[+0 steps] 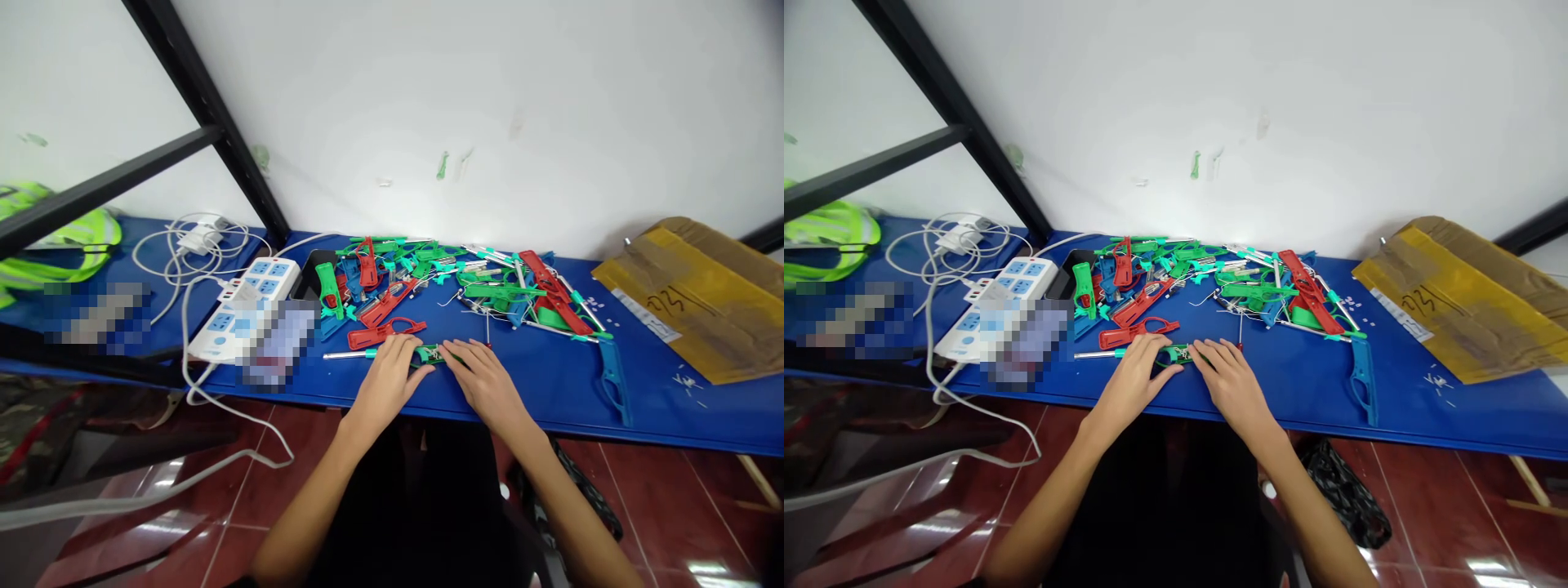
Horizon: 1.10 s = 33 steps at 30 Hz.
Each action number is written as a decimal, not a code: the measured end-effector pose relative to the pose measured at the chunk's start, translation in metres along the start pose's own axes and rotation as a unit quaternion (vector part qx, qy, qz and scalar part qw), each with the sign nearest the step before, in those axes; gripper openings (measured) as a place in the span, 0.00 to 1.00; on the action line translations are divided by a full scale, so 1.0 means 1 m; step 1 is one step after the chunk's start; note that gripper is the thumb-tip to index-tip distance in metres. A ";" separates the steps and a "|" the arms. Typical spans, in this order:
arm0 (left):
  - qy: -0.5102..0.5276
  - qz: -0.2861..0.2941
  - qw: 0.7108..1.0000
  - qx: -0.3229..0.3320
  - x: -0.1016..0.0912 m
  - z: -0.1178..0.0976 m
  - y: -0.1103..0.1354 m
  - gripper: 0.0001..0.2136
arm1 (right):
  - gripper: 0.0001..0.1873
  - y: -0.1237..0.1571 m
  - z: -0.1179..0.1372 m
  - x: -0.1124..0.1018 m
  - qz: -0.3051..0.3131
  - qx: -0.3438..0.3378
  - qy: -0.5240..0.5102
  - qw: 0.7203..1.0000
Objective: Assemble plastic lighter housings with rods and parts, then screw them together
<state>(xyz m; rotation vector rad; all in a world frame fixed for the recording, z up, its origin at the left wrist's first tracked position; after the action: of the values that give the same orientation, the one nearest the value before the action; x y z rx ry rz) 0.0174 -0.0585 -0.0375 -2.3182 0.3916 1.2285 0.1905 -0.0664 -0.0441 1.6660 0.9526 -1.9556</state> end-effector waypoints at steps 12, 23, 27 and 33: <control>-0.023 0.001 0.999 -0.022 -0.002 0.001 0.001 0.14 | 0.21 -0.004 0.004 -0.004 0.000 0.027 0.008 1.000; -0.068 0.042 0.995 -0.056 0.001 0.000 -0.006 0.13 | 0.25 -0.021 0.006 0.001 0.091 0.017 0.062 0.994; -0.099 0.064 0.991 -0.064 0.000 0.000 -0.009 0.14 | 0.23 -0.026 0.009 -0.003 0.097 0.006 0.079 0.992; -0.055 0.048 0.997 -0.035 -0.018 0.010 0.006 0.21 | 0.28 -0.018 0.007 0.000 0.068 0.002 0.058 0.996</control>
<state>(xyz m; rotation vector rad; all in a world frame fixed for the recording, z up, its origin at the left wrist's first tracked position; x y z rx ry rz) -0.0025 -0.0577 -0.0292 -2.2996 0.4335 1.4308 0.1733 -0.0592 -0.0393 1.8124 0.8530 -1.7912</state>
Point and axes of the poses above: each hand's wrist, its own y-axis away from the middle knuckle, its own x-axis out of the palm, z = x × y, the point moved 7 cm from there along -y, towards the middle knuckle, and after that the axes turned 13 degrees about z, right-handed, at the moved point
